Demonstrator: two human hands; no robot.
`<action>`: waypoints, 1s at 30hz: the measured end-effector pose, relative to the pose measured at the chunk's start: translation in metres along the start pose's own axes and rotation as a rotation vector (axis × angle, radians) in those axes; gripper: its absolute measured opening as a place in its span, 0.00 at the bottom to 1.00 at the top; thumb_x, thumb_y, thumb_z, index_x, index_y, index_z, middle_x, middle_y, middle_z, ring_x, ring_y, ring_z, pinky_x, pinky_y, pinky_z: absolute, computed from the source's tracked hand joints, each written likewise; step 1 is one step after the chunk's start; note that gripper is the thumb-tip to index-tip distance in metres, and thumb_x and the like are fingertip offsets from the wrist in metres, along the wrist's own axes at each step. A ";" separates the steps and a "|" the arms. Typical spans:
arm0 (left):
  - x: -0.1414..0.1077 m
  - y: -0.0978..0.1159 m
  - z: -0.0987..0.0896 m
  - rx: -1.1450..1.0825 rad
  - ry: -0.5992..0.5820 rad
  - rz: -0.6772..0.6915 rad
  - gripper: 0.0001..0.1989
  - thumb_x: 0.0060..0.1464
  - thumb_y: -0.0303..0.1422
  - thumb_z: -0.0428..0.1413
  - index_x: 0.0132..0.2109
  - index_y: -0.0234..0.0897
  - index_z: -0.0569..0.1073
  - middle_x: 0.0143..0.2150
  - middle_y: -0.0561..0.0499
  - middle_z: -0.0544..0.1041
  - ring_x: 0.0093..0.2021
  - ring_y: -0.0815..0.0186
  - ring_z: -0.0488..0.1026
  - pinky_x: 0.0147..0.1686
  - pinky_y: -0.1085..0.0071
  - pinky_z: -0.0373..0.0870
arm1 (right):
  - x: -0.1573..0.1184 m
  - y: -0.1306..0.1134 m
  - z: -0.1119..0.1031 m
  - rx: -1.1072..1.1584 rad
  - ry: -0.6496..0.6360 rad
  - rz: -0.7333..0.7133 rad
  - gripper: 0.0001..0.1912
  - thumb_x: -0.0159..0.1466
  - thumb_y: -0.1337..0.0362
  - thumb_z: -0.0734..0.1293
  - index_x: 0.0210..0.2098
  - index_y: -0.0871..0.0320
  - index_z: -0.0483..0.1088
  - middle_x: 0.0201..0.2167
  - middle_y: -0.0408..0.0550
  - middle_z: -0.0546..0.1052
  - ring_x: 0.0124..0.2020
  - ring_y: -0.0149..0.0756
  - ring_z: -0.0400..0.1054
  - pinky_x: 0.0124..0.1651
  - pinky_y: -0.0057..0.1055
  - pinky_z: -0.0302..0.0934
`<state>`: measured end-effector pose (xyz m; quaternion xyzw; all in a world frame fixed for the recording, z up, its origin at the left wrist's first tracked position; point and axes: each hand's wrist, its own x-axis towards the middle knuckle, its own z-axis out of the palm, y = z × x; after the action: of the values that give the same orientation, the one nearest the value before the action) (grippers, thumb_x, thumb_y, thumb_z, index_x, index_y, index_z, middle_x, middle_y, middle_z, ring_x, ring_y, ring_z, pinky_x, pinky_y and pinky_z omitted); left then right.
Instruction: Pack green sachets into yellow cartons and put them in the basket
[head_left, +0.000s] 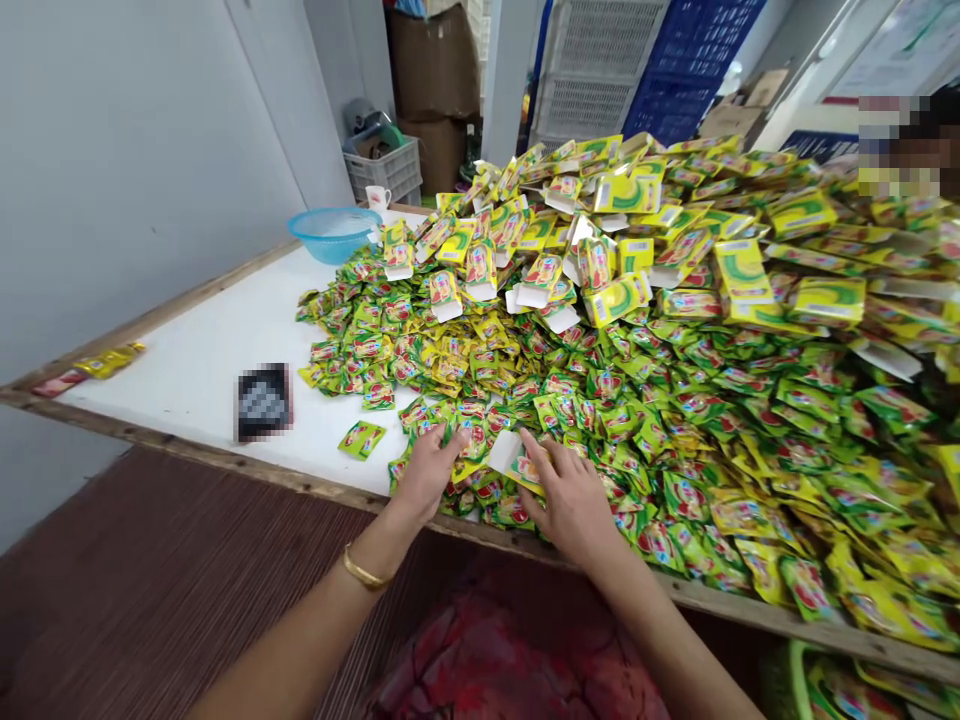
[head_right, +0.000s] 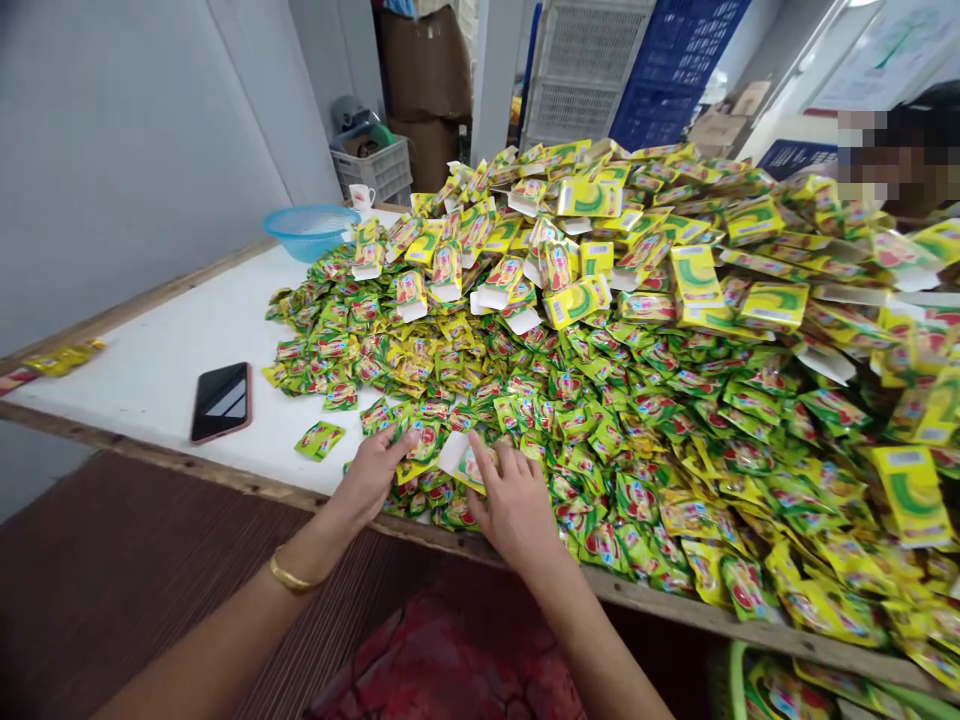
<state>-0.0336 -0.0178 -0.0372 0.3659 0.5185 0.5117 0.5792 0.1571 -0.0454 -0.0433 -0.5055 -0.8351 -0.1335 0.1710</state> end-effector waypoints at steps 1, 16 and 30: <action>0.001 0.002 0.004 0.061 0.016 0.044 0.14 0.48 0.41 0.57 0.36 0.36 0.68 0.24 0.57 0.69 0.21 0.71 0.66 0.18 0.74 0.66 | 0.002 -0.005 0.003 0.021 0.016 0.015 0.32 0.62 0.59 0.60 0.64 0.57 0.51 0.48 0.56 0.69 0.47 0.45 0.62 0.46 0.40 0.58; 0.018 0.008 0.024 0.581 0.087 0.401 0.07 0.52 0.35 0.51 0.29 0.37 0.65 0.27 0.56 0.67 0.31 0.69 0.64 0.35 0.73 0.63 | 0.003 -0.018 0.032 0.161 0.096 0.133 0.27 0.61 0.57 0.63 0.58 0.56 0.59 0.43 0.53 0.70 0.41 0.42 0.65 0.40 0.36 0.60; 0.009 0.002 0.029 0.574 0.124 0.475 0.07 0.51 0.26 0.51 0.39 0.37 0.68 0.39 0.51 0.75 0.42 0.67 0.71 0.47 0.70 0.65 | 0.001 -0.017 0.038 0.248 0.101 0.186 0.32 0.62 0.55 0.60 0.63 0.59 0.52 0.43 0.55 0.69 0.40 0.43 0.65 0.40 0.38 0.63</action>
<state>-0.0064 -0.0059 -0.0316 0.5914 0.5756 0.4869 0.2860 0.1360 -0.0375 -0.0782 -0.5483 -0.7852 -0.0383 0.2853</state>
